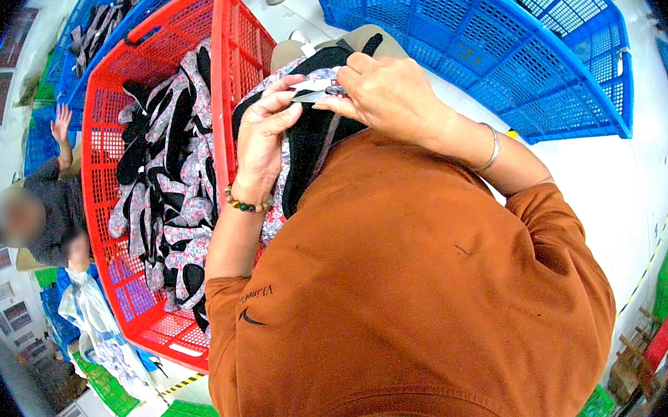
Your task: The person sits on the floor and uses scissors to trim excess fabric from the edges of floral-patterned slippers. They pick up slippers from a red basket, cut the loose threads and fabric, and place the finished items back into the basket.
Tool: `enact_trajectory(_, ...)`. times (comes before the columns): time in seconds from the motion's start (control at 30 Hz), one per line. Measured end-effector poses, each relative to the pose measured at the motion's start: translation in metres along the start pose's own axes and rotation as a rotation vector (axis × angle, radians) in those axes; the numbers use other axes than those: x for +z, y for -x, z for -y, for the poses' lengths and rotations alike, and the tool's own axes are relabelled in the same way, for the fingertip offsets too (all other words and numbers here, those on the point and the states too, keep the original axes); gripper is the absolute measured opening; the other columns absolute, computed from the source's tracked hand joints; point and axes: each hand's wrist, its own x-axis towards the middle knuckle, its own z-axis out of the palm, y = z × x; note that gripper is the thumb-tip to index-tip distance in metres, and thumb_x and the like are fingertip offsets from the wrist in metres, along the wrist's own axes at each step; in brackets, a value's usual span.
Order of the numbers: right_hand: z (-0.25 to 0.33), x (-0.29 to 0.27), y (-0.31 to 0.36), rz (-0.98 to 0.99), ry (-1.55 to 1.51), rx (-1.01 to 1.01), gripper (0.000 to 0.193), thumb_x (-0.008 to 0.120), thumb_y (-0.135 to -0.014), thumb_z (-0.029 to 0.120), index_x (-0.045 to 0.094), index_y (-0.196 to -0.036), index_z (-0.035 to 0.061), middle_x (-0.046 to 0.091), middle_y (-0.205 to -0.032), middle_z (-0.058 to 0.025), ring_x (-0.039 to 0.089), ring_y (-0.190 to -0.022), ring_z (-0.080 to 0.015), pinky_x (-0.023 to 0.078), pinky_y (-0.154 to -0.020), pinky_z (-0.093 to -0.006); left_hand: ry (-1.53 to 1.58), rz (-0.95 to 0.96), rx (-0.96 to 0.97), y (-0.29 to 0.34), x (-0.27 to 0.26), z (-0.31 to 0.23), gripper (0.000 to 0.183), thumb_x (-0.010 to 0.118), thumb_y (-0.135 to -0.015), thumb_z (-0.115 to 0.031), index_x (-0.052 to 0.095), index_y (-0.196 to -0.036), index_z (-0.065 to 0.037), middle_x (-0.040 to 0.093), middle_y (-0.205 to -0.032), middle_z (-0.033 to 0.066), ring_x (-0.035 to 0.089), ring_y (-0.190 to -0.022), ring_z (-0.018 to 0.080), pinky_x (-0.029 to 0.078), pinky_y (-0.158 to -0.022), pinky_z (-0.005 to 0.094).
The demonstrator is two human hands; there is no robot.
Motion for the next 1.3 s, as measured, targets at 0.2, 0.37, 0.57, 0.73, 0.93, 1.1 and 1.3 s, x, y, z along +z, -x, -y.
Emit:
enact_trajectory(0.2,-0.009,0.01,0.005,-0.051,-0.061,-0.053,0.035,0.061,-0.077,0.04,0.053,-0.07,0.0071,0.049,-0.066,-0.0072,0.056,-0.057,-0.0229,0.042,-0.047,-0.033,-0.001,0.036,-0.05,-0.004,-0.007,0.0,0.015,0.061,-0.073,0.001,0.065,-0.087,0.003,0.05,-0.117,0.0068,0.047,-0.105,0.0134,0.036,-0.09,0.0244)
enact_trajectory(0.37,-0.014,0.017,0.005,-0.052,-0.066,-0.065,0.034,0.06,-0.077,0.04,0.053,-0.071,0.0071,0.048,-0.066,-0.0075,0.056,-0.058,-0.0231,0.042,-0.047,-0.0334,0.003,0.05,-0.053,-0.005,-0.006,0.002,0.015,0.062,-0.073,-0.001,0.065,-0.086,0.003,0.05,-0.117,0.0064,0.046,-0.106,0.0136,0.036,-0.09,0.0244)
enact_trajectory(0.57,-0.013,0.021,0.004,-0.079,-0.099,0.066,0.036,0.059,-0.078,0.041,0.056,-0.068,0.0064,0.054,-0.065,-0.0082,0.057,-0.058,-0.0255,0.043,-0.047,-0.0345,-0.006,0.068,-0.048,-0.007,-0.009,0.004,0.015,0.064,-0.072,-0.003,0.066,-0.086,0.002,0.05,-0.116,0.007,0.045,-0.108,0.0152,0.035,-0.092,0.0259)
enact_trajectory(0.73,-0.027,0.028,0.004,-0.064,-0.147,0.262,0.028,0.062,-0.079,0.032,0.059,-0.073,0.0043,0.057,-0.068,-0.0106,0.057,-0.06,-0.026,0.043,-0.05,-0.0326,0.005,0.092,-0.054,-0.007,-0.008,0.002,0.014,0.064,-0.072,-0.004,0.067,-0.085,0.001,0.049,-0.115,0.0077,0.041,-0.113,0.0169,0.032,-0.095,0.0275)
enact_trajectory(0.93,-0.012,0.015,-0.006,0.01,-0.513,0.192,0.038,0.068,-0.072,0.036,0.055,-0.082,0.0019,0.055,-0.077,-0.0127,0.055,-0.07,-0.0281,0.044,-0.06,-0.0339,-0.02,0.099,-0.045,-0.009,-0.013,0.006,0.015,0.063,-0.072,-0.004,0.066,-0.086,0.001,0.05,-0.114,0.0078,0.04,-0.115,0.0171,0.031,-0.095,0.0276)
enact_trajectory(1.1,-0.018,0.039,-0.022,-0.044,-0.597,0.009,0.024,0.066,-0.075,0.023,0.057,-0.083,0.0023,0.054,-0.078,-0.0126,0.055,-0.071,-0.0276,0.043,-0.061,-0.0341,-0.06,0.07,-0.062,-0.011,-0.009,0.008,0.02,0.06,-0.071,0.0,0.065,-0.09,0.003,0.05,-0.114,0.0071,0.045,-0.109,0.0167,0.033,-0.093,0.0263)
enact_trajectory(1.3,-0.014,0.038,-0.032,-0.02,-0.348,0.003,0.018,0.061,-0.072,0.016,0.051,-0.079,0.0026,0.055,-0.079,-0.0137,0.057,-0.072,-0.0334,0.047,-0.061,-0.04,-0.13,0.007,-0.045,-0.007,-0.007,0.002,0.024,0.058,-0.071,0.001,0.061,-0.094,0.006,0.054,-0.113,0.0069,0.052,-0.1,0.0167,0.037,-0.09,0.0265)
